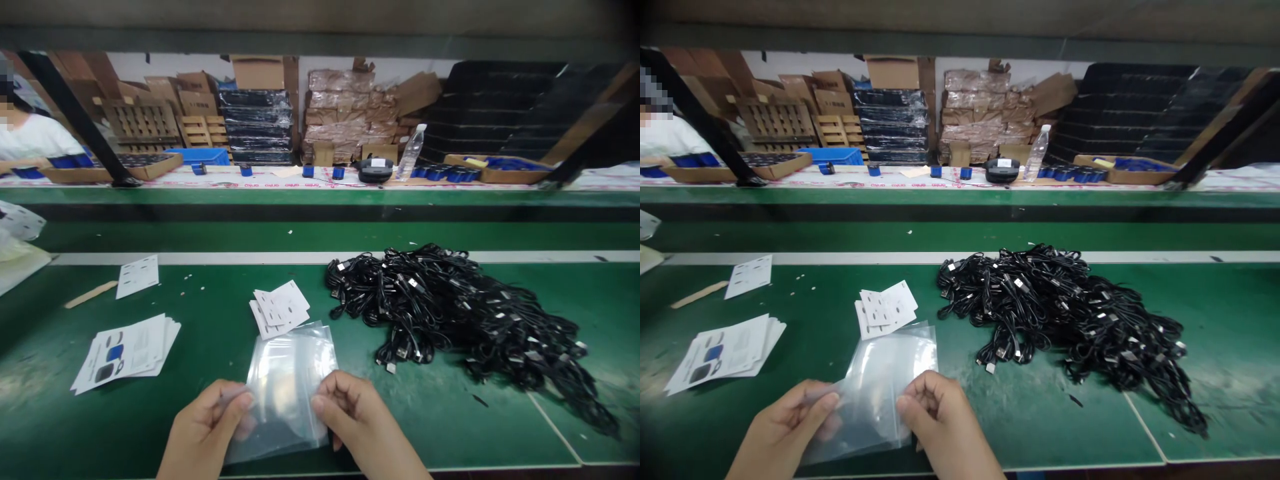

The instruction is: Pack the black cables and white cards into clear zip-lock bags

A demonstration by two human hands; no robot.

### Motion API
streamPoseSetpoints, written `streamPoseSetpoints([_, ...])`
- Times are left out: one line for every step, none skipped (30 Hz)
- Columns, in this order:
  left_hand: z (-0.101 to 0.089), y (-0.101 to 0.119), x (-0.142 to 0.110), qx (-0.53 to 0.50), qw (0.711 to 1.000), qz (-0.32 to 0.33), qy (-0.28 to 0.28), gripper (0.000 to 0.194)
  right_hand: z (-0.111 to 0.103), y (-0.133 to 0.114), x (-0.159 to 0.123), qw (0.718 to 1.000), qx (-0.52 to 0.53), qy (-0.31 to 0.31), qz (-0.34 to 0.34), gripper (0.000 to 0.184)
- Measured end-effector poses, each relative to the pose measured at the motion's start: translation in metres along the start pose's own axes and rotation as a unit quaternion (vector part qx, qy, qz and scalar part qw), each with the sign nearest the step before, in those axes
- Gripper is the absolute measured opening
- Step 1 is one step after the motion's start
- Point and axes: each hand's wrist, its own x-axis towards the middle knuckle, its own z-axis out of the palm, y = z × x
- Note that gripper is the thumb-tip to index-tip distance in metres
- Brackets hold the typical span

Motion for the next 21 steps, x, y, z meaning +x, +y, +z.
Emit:
streamPoseSetpoints([0.001, -0.001, 0.001, -0.001, 1.0, 0.008, 0.006, 0.031, 0.0, 0.001, 0.001, 1.0, 0.007, -0.003, -0.001, 0.026])
streamPoseSetpoints([0.001, -0.002, 0.002, 0.002, 1.0, 0.016, 0.006, 0.034, 0.0, 0.002, 0.001, 1.0, 0.009, -0.005, -0.002, 0.025])
streamPoseSetpoints([0.001, -0.004, 0.003, 0.007, 1.0, 0.024, 0.001, 0.037, -0.001, 0.002, 0.001, 1.0, 0.005, -0.003, -0.001, 0.024])
streamPoseSetpoints([0.001, -0.006, 0.005, 0.014, 0.999, 0.033, 0.001, 0.04, -0.002, 0.002, 0.001, 1.0, -0.005, 0.001, 0.002, 0.022])
streamPoseSetpoints([0.0, -0.008, 0.006, 0.021, 0.999, 0.04, 0.009, 0.043, -0.003, 0.001, 0.001, 1.0, -0.026, 0.014, 0.005, 0.021])
streamPoseSetpoints([-0.002, -0.011, 0.008, 0.024, 0.999, 0.043, 0.017, 0.047, -0.005, 0.0, 0.002, 0.998, -0.057, 0.037, 0.001, 0.02])
streamPoseSetpoints([-0.004, -0.013, 0.01, 0.02, 0.999, 0.038, 0.023, 0.05, -0.006, -0.001, 0.002, 0.993, -0.099, 0.066, -0.01, 0.02])
streamPoseSetpoints([-0.007, -0.015, 0.012, 0.012, 0.999, 0.029, 0.029, 0.053, -0.008, -0.002, 0.004, 0.984, -0.148, 0.095, -0.027, 0.021])
streamPoseSetpoints([-0.009, -0.016, 0.014, 0.002, 0.999, 0.017, 0.032, 0.055, -0.01, -0.003, 0.005, 0.972, -0.198, 0.121, -0.045, 0.022])
streamPoseSetpoints([-0.012, -0.017, 0.015, -0.006, 0.999, 0.007, 0.034, 0.057, -0.012, -0.003, 0.007, 0.959, -0.241, 0.14, -0.059, 0.024])
streamPoseSetpoints([-0.015, -0.017, 0.016, -0.011, 0.999, 0.001, 0.035, 0.058, -0.014, -0.002, 0.009, 0.947, -0.274, 0.153, -0.069, 0.025])
streamPoseSetpoints([-0.018, -0.018, 0.016, -0.014, 0.999, 0.003, 0.043, 0.059, -0.015, -0.002, 0.011, 0.936, -0.297, 0.169, -0.08, 0.024])
streamPoseSetpoints([-0.02, -0.018, 0.017, -0.015, 0.998, 0.008, 0.055, 0.058, -0.016, -0.001, 0.013, 0.925, -0.314, 0.194, -0.095, 0.022])
streamPoseSetpoints([-0.021, -0.018, 0.016, -0.014, 0.998, 0.011, 0.063, 0.058, -0.016, 0.0, 0.014, 0.911, -0.324, 0.227, -0.115, 0.021])
streamPoseSetpoints([-0.022, -0.018, 0.015, -0.014, 0.998, 0.012, 0.066, 0.059, -0.015, 0.0, 0.014, 0.899, -0.328, 0.256, -0.139, 0.022])
streamPoseSetpoints([-0.021, -0.017, 0.014, -0.015, 0.998, 0.01, 0.065, 0.058, -0.014, 0.0, 0.013, 0.894, -0.321, 0.269, -0.159, 0.027])
streamPoseSetpoints([-0.021, -0.016, 0.012, -0.018, 0.998, 0.008, 0.063, 0.059, -0.012, -0.001, 0.011, 0.901, -0.303, 0.258, -0.171, 0.032])
streamPoseSetpoints([-0.019, -0.015, 0.009, -0.023, 0.998, 0.006, 0.062, 0.058, -0.01, -0.003, 0.009, 0.92, -0.276, 0.222, -0.169, 0.036])
streamPoseSetpoints([-0.018, -0.013, 0.006, -0.031, 0.998, 0.003, 0.062, 0.058, -0.008, -0.005, 0.006, 0.942, -0.244, 0.168, -0.155, 0.039])
streamPoseSetpoints([-0.016, -0.01, 0.003, -0.041, 0.997, -0.001, 0.063, 0.056, -0.005, -0.007, 0.004, 0.96, -0.215, 0.117, -0.135, 0.043])
streamPoseSetpoints([-0.013, -0.006, -0.001, -0.052, 0.997, -0.005, 0.062, 0.054, -0.003, -0.009, 0.002, 0.971, -0.195, 0.079, -0.113, 0.047])
